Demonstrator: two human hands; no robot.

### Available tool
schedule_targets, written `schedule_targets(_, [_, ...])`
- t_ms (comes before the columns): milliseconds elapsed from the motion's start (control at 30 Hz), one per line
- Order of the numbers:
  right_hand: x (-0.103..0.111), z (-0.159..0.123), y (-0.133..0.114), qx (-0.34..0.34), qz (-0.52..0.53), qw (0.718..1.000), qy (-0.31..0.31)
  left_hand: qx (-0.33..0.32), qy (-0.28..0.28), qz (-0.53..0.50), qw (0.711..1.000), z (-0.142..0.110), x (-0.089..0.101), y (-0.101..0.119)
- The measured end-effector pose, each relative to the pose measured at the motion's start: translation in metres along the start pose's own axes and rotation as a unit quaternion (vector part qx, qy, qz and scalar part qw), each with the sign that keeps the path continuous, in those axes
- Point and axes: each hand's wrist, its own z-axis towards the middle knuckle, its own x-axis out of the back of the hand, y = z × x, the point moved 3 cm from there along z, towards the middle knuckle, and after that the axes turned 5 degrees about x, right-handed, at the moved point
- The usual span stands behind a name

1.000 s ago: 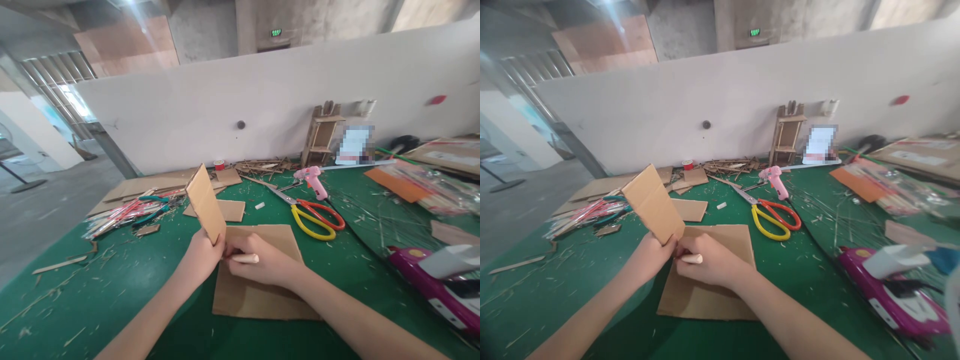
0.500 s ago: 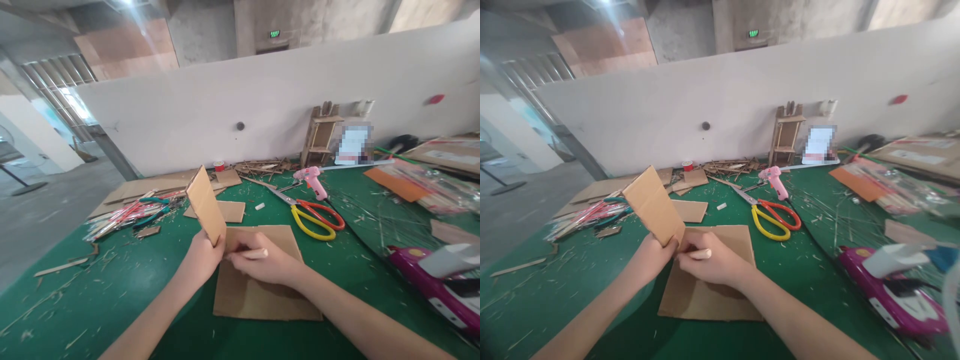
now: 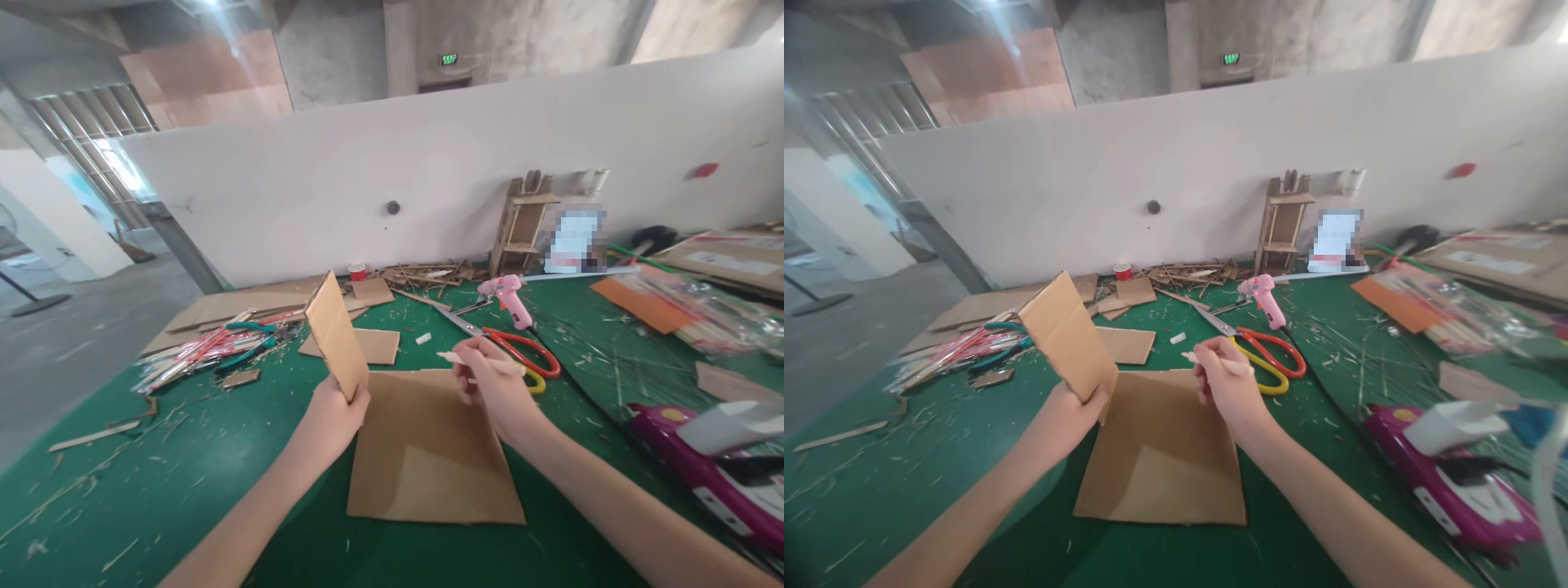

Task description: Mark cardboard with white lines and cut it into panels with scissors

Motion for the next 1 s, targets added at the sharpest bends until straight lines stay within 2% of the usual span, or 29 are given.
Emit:
schedule_targets(100, [-0.002, -0.002, 0.014, 0.006, -0.068, 0.997, -0.033, -0.025, 0.015, 0.008, 1.000, -0.002, 0.001, 0.001])
schedule_targets(233, [-0.004, -0.003, 0.016, 0.042, -0.135, 0.988, -0.058, -0.052, 0.026, -0.025, 0.998, -0.012, -0.002, 0.012])
schedule_targets(367, [-0.004, -0.005, 0.014, 0.051, -0.148, 0.985, -0.066, -0.080, 0.000, -0.047, 0.996, -0.020, -0.016, 0.027])
schedule_targets(533, [-0.005, -0.005, 0.012, 0.059, -0.184, 0.978, -0.083, -0.142, -0.003, -0.054, 0.988, -0.014, -0.031, 0.038])
schedule_targets(767, [-0.008, -0.005, 0.009, 0.069, -0.224, 0.960, -0.155, -0.094, -0.006, -0.060, 0.994, -0.006, -0.037, 0.035])
schedule_targets(1000, [-0.009, -0.010, 0.003, 0.033, -0.120, 0.979, -0.161, -0.093, -0.014, -0.084, 0.992, -0.007, -0.040, 0.044])
